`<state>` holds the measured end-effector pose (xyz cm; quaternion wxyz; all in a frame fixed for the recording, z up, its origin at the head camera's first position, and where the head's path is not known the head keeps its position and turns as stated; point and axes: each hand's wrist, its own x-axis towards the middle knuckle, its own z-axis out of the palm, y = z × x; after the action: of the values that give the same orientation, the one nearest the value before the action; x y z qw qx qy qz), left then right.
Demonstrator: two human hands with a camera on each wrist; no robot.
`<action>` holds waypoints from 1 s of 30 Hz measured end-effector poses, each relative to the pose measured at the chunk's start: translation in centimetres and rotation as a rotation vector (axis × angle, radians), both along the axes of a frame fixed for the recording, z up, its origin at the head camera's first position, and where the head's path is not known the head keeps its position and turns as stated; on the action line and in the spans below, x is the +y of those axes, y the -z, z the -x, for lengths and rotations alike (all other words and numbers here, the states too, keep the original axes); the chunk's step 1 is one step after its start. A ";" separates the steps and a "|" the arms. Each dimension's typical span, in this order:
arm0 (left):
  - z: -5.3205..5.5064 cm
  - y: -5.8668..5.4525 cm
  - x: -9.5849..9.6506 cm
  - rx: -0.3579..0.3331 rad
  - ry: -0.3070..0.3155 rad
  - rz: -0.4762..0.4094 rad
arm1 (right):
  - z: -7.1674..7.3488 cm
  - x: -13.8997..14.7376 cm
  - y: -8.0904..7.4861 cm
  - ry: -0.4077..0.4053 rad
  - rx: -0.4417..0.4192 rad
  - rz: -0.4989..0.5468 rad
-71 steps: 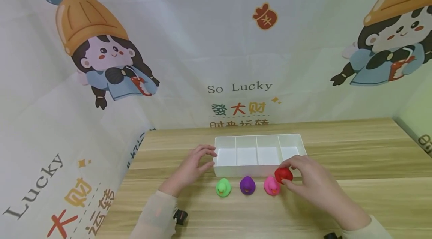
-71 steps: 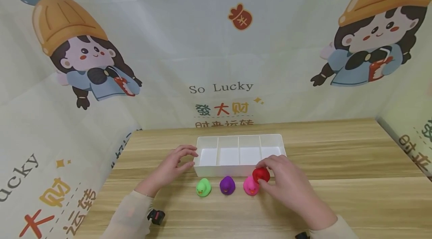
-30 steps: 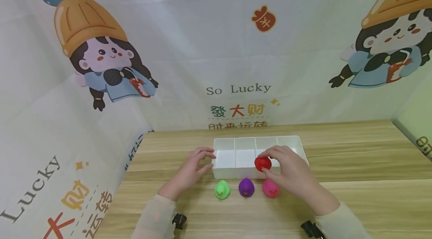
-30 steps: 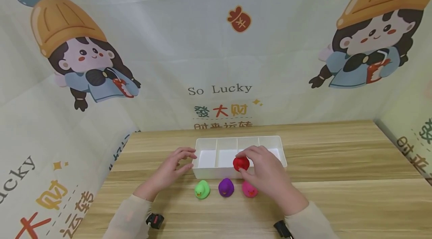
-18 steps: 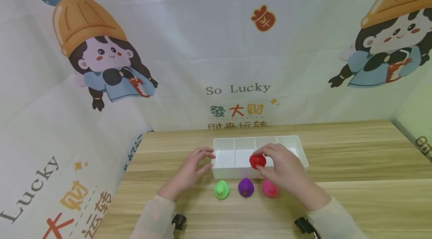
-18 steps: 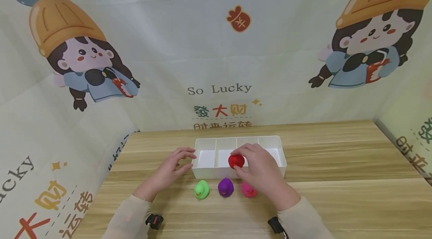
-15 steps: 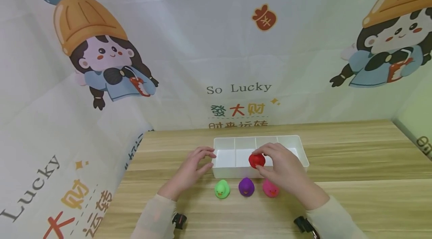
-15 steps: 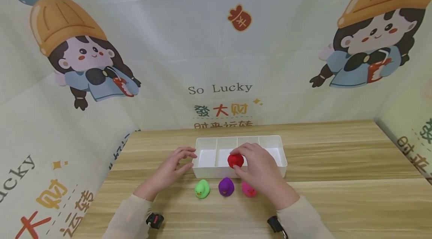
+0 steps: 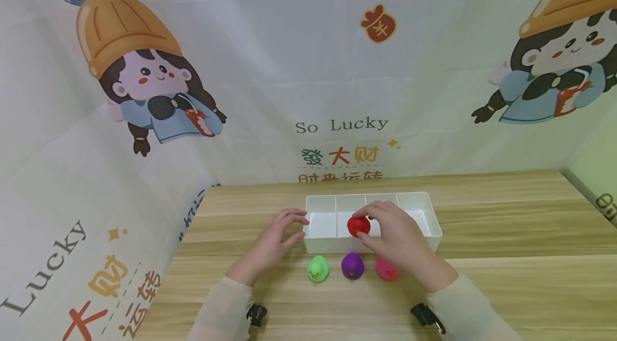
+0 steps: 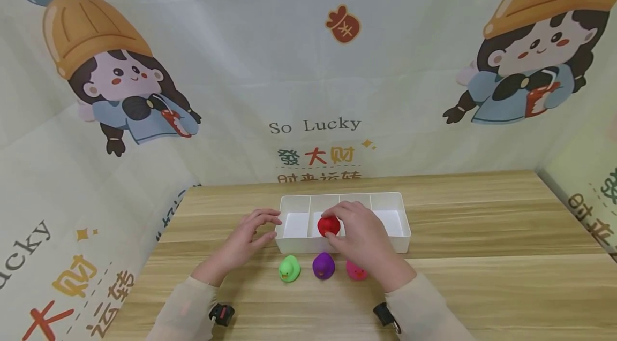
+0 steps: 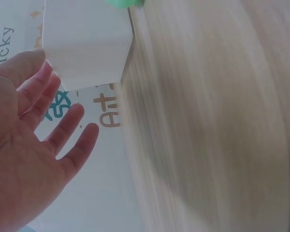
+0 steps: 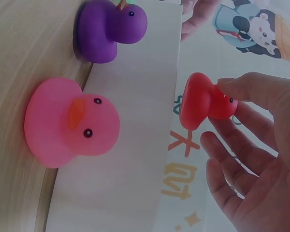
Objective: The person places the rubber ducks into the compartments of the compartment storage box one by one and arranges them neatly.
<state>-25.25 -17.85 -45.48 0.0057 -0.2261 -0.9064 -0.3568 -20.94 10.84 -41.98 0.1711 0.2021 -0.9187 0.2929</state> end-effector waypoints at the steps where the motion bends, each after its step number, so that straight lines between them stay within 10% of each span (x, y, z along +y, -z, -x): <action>1: 0.0 0.0 0.0 -0.001 -0.001 0.001 | 0.0 -0.1 0.1 -0.001 -0.006 0.002; 30: -0.2 -0.5 0.2 -0.024 0.001 -0.031 | 1.7 -2.9 0.0 -0.039 -0.057 -0.004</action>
<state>-25.05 -17.63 -44.99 -0.0020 -0.2221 -0.9006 -0.3737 -22.62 7.90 -41.99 0.1385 0.2117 -0.9198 0.2999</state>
